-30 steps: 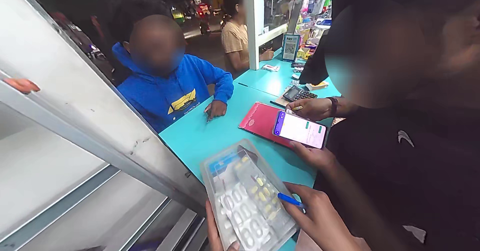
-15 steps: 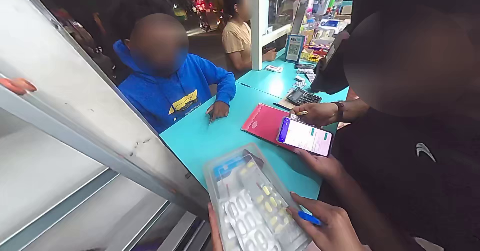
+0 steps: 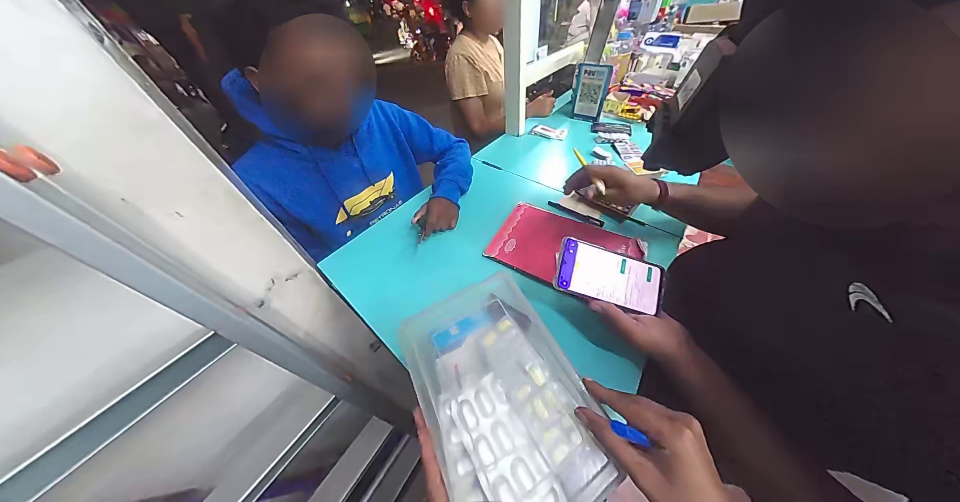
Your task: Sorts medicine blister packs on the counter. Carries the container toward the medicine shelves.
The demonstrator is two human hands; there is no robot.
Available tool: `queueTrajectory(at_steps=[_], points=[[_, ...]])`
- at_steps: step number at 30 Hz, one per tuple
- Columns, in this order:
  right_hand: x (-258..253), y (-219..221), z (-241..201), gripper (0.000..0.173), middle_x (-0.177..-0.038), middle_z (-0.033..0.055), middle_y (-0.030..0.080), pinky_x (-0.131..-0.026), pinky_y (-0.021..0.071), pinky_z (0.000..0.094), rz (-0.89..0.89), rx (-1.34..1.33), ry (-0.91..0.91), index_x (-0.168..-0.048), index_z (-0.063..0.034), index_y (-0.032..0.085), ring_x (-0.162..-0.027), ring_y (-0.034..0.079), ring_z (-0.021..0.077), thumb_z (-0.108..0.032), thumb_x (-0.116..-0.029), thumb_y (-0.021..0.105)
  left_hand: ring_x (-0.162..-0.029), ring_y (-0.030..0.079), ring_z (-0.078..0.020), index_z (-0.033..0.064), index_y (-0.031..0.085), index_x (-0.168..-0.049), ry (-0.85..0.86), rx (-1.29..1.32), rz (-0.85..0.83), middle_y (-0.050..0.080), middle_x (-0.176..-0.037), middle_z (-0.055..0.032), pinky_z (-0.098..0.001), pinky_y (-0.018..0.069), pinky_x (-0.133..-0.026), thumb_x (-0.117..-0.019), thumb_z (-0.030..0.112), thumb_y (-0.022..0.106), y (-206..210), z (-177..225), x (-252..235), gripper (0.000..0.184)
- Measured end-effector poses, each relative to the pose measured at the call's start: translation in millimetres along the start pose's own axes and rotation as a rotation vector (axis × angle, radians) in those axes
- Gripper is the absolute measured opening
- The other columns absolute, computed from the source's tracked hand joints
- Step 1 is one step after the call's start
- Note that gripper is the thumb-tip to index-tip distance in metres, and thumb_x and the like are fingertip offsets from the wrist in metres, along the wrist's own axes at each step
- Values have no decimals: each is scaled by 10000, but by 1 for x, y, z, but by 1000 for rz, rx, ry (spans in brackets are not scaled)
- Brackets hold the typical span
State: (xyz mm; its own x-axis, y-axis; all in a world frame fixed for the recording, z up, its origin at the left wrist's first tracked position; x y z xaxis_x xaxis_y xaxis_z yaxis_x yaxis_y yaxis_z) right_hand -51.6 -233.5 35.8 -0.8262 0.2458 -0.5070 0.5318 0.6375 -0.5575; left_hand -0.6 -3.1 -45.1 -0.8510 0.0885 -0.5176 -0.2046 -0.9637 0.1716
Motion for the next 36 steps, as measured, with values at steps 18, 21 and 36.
queueTrajectory(at_steps=[18,21,36], points=[[4,-2,-1,233,-876,135,780,-710,563,217,-6,53,30,-1040,9,797,-723,713,106,-173,-905,741,-1586,-23,-155,218,59,-1662,15,-74,-76,-56,-1729,-66,-419,13,-1292,-949,767,368,0,-3,11,952],[-1,-3,6,293,-851,89,768,-606,486,163,-11,-32,88,-1086,22,777,-622,593,8,-201,-900,745,-1580,-62,-122,299,-50,-1651,31,-12,-141,-109,-1726,4,-405,-9,-1290,-959,769,312,2,0,10,911],[-8,-7,69,311,-954,-57,775,-709,626,211,93,-826,635,-1218,-71,664,-811,735,33,-112,-985,464,-1262,596,-77,179,703,-1292,-9,-337,25,664,-1352,22,-270,500,-1070,-1017,312,623,-42,25,6,316]])
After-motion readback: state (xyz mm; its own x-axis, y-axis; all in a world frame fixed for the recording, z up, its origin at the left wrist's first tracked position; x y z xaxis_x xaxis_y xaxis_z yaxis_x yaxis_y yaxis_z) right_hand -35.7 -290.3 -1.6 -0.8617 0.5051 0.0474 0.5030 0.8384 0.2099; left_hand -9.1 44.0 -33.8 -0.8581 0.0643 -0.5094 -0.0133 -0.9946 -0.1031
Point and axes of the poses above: each hand's wrist, its own x-axis away from the middle knuckle, its own y-axis out of the palm, z = x × y, the point moved 9 cm from there along -x, towards the middle knuckle
